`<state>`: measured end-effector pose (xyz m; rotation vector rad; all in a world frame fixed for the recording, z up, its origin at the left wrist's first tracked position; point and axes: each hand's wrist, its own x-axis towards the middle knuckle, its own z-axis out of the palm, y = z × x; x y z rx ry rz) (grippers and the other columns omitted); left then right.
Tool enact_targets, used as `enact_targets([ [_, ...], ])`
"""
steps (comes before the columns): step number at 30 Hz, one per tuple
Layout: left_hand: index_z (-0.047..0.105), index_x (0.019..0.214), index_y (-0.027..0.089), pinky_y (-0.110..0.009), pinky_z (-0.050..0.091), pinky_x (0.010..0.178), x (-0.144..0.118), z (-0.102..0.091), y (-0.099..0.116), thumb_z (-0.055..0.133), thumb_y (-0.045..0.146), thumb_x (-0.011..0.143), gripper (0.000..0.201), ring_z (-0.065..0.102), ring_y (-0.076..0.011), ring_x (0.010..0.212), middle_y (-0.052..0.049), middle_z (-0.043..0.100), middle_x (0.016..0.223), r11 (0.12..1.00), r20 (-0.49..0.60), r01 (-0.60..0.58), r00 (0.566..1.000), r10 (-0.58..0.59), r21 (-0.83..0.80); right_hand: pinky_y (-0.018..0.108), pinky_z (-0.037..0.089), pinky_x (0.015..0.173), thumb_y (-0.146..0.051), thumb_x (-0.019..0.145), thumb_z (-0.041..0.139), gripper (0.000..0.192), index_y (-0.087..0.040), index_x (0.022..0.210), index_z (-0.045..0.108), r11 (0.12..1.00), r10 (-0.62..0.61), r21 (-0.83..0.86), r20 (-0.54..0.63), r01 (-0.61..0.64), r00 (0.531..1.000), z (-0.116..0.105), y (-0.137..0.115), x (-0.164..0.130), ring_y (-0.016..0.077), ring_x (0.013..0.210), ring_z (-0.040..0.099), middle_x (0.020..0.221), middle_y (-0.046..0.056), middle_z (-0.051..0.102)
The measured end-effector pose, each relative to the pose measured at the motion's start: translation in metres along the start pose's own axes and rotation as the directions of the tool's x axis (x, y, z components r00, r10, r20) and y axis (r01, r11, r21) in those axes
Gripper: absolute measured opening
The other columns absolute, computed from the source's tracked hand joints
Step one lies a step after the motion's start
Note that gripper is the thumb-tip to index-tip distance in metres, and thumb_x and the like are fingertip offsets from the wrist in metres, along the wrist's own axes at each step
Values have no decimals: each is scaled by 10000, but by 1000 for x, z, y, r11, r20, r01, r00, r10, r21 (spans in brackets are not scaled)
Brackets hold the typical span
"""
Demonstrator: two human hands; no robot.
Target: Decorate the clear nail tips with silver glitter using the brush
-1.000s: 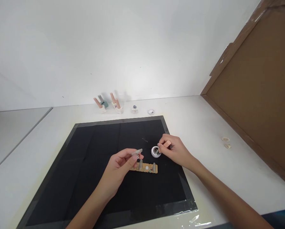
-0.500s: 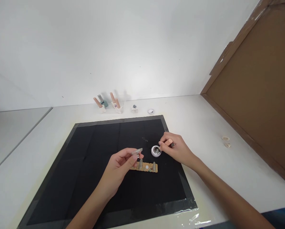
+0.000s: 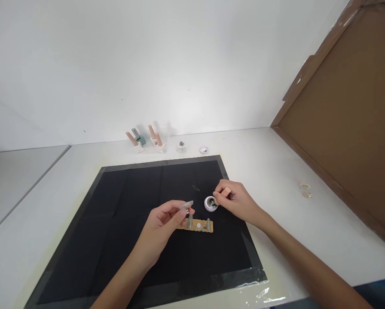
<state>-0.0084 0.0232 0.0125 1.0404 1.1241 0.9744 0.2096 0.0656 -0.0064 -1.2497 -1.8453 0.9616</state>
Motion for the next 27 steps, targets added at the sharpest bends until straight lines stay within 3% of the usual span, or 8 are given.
enact_targets([
  [5,737,818,188,-231,456,641,0,0,0,692,342,759,171,544,-134,655,-45,723,798,1000,-3,-2,1000,2,11,235,304,465,-222,828,519,206,-189,627,547,997,63,47,-14,-63,998,1,0,0,112,511,420,583,-11,562],
  [9,739,828,186,-242,458,641,1,0,0,692,346,757,181,544,-136,642,-48,722,792,1000,-7,-1,1000,1,18,252,334,459,-312,841,545,342,-189,522,528,987,109,128,-86,-97,990,1,2,2,122,513,459,607,17,631],
  [13,739,834,182,-245,459,638,2,0,-1,695,353,753,194,544,-138,640,-51,720,791,1000,-15,1,1000,0,19,256,333,420,-457,792,619,433,-188,477,492,943,258,257,-162,-212,953,-2,2,5,95,442,411,620,21,649],
  [17,741,824,185,-227,451,627,2,1,-1,702,345,749,181,527,-122,626,-42,718,783,1000,-11,4,1000,-4,2,228,335,366,-478,731,681,421,-172,503,504,874,356,362,-21,-325,934,-7,1,8,51,381,377,664,20,646],
  [22,738,816,181,-227,450,628,2,1,-1,693,339,759,174,521,-120,625,-42,712,778,1000,-3,2,1000,-2,11,201,430,382,-377,719,698,273,-138,597,646,839,339,397,155,-372,928,-14,2,8,51,440,450,795,61,665],
  [27,740,807,188,-217,442,615,2,1,-2,699,338,754,164,507,-113,615,-35,707,767,1000,-13,3,1000,-2,9,183,430,350,-335,746,662,206,-143,674,666,842,393,347,126,-412,911,-15,3,7,67,416,441,668,63,692],
])
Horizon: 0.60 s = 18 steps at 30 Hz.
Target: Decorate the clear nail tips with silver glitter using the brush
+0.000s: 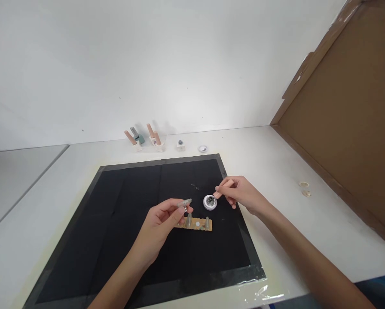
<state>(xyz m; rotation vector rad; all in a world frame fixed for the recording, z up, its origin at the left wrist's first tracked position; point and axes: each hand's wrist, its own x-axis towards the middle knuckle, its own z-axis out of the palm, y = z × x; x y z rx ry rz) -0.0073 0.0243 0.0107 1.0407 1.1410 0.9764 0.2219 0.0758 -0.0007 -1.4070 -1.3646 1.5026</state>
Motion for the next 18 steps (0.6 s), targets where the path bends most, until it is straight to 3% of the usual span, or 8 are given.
enact_targets([
  [6,744,820,199,-200,436,630,0,0,0,704,326,755,148,508,-104,625,-22,712,769,1000,0,16,1000,-16,-20,175,408,329,-329,754,654,240,-155,597,605,998,-6,-58,-52,3,999,-1,0,-1,71,387,454,575,37,665],
  [18,742,827,201,-198,424,639,3,-1,-2,696,321,769,140,496,-103,639,-14,705,774,1000,10,17,1000,-17,-6,170,426,346,-306,781,617,229,-154,617,570,993,-26,-119,-44,21,999,0,-2,-3,69,417,475,695,64,720],
])
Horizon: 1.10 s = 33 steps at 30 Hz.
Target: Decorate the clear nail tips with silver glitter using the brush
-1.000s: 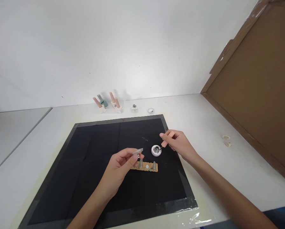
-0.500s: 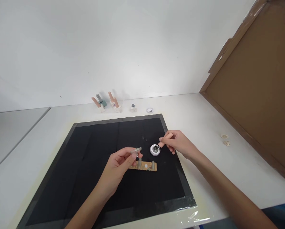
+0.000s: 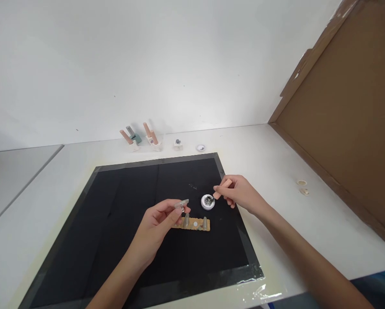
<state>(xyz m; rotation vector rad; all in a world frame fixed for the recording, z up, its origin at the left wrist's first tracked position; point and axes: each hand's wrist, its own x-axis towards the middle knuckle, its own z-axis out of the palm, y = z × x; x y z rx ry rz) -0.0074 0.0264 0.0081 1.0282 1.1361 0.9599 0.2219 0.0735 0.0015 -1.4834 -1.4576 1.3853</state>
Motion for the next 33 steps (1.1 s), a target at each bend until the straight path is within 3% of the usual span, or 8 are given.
enact_targets([
  [11,739,834,202,-211,421,653,-1,-1,-1,698,349,764,168,518,-117,668,-14,698,776,1000,4,3,1000,-3,-7,158,410,332,-314,766,623,266,-150,567,556,999,43,-25,20,-42,999,-1,-3,-1,57,376,456,531,6,615],
  [25,741,829,211,-185,422,645,-1,-1,0,699,349,762,158,509,-103,657,-5,716,785,1000,2,-3,1000,3,1,156,402,321,-343,781,625,297,-150,567,554,998,61,13,37,-62,997,0,1,1,58,361,452,467,-25,533],
  [29,741,832,212,-182,429,644,-1,0,-1,694,343,768,153,520,-100,654,-8,722,789,1000,9,-4,1000,4,4,154,382,313,-356,777,649,319,-156,561,523,993,64,99,56,-70,996,0,0,1,55,348,434,433,-47,496],
  [33,740,827,206,-192,451,649,-1,2,-2,694,323,769,139,549,-109,662,-17,729,780,1000,33,7,999,-7,-1,148,358,321,-394,773,673,341,-162,587,507,960,-14,280,94,-13,995,0,-7,-4,47,346,424,428,-61,490],
])
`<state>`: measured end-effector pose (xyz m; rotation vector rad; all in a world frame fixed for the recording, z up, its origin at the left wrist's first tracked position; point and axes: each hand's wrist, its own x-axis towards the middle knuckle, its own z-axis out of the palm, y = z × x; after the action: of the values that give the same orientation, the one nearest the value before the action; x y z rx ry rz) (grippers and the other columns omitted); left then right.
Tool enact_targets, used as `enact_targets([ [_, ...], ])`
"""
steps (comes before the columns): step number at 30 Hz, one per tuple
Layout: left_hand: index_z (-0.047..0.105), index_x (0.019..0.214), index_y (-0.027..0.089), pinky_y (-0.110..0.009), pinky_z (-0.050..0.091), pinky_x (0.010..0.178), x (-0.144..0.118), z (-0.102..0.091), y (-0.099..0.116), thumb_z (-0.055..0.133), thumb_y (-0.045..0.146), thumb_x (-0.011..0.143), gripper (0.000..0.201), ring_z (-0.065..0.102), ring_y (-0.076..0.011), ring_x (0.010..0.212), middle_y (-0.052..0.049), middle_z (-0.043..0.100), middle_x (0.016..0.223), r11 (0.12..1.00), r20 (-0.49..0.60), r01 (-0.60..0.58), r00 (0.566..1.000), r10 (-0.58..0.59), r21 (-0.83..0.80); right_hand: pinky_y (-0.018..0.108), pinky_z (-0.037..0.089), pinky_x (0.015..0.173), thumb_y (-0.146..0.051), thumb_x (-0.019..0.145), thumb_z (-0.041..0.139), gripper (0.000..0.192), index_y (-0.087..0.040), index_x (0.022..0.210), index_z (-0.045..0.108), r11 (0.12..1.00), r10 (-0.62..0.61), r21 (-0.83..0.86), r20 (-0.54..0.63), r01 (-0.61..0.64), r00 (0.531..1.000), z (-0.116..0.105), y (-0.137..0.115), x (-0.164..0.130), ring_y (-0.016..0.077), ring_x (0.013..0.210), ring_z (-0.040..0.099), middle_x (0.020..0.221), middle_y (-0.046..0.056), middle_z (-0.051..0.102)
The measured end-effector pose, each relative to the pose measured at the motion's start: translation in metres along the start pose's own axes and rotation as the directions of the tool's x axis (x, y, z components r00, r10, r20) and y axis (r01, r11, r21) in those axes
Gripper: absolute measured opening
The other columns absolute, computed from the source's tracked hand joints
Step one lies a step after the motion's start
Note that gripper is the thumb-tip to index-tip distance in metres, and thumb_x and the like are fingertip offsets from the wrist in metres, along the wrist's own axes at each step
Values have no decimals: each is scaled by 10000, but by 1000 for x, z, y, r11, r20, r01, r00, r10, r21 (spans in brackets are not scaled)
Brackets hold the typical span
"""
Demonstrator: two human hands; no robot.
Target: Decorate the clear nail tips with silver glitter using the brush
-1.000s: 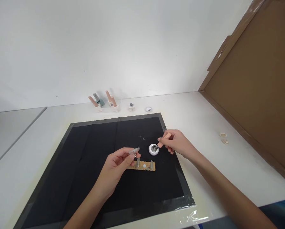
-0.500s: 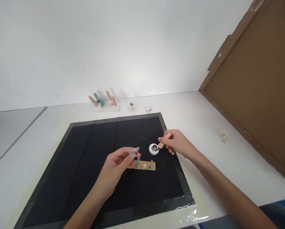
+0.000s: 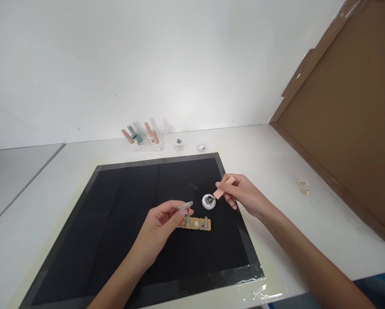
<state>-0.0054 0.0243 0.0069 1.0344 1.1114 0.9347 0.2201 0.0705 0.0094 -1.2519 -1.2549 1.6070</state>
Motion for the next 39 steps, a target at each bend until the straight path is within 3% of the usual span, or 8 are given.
enact_targets([
  [6,744,765,200,-178,456,627,-6,5,5,695,281,772,95,554,-100,631,-6,706,719,999,57,-49,997,49,-7,169,419,385,-364,747,722,225,-168,729,613,958,-202,230,120,170,972,9,-8,-17,56,402,492,551,-31,599],
  [11,746,770,203,-175,449,601,-11,4,7,689,291,781,105,532,-96,613,-8,696,711,993,45,-112,993,114,-36,173,425,424,-334,755,728,172,-195,814,645,926,-305,278,161,254,939,11,-7,-23,44,412,512,618,-31,620],
  [22,750,767,200,-191,446,592,-11,-5,12,745,333,722,140,500,-88,575,-5,689,703,977,-87,-146,987,133,-156,210,398,439,-370,768,704,199,-189,804,630,953,-249,205,119,221,961,9,-5,-21,71,406,465,508,-51,539],
  [29,743,783,194,-202,440,606,-6,-3,10,739,314,729,131,485,-86,573,-7,682,714,976,-55,-81,996,71,-203,223,383,454,-386,768,696,210,-191,801,626,963,-232,166,120,211,965,10,-4,-19,74,417,461,529,-46,543],
  [36,739,773,176,-208,429,627,-6,-2,8,726,314,738,143,493,-106,616,-25,686,743,996,-40,-42,998,38,-84,222,376,469,-377,781,683,195,-192,798,626,970,-225,117,112,212,968,11,-5,-19,68,427,453,552,-48,553],
  [39,740,777,179,-214,427,632,-6,-1,8,721,325,739,153,493,-112,623,-27,684,750,997,-36,-30,999,28,-71,218,371,467,-372,775,687,193,-192,785,620,983,-182,3,123,183,976,16,-5,-20,81,474,474,631,-18,627],
])
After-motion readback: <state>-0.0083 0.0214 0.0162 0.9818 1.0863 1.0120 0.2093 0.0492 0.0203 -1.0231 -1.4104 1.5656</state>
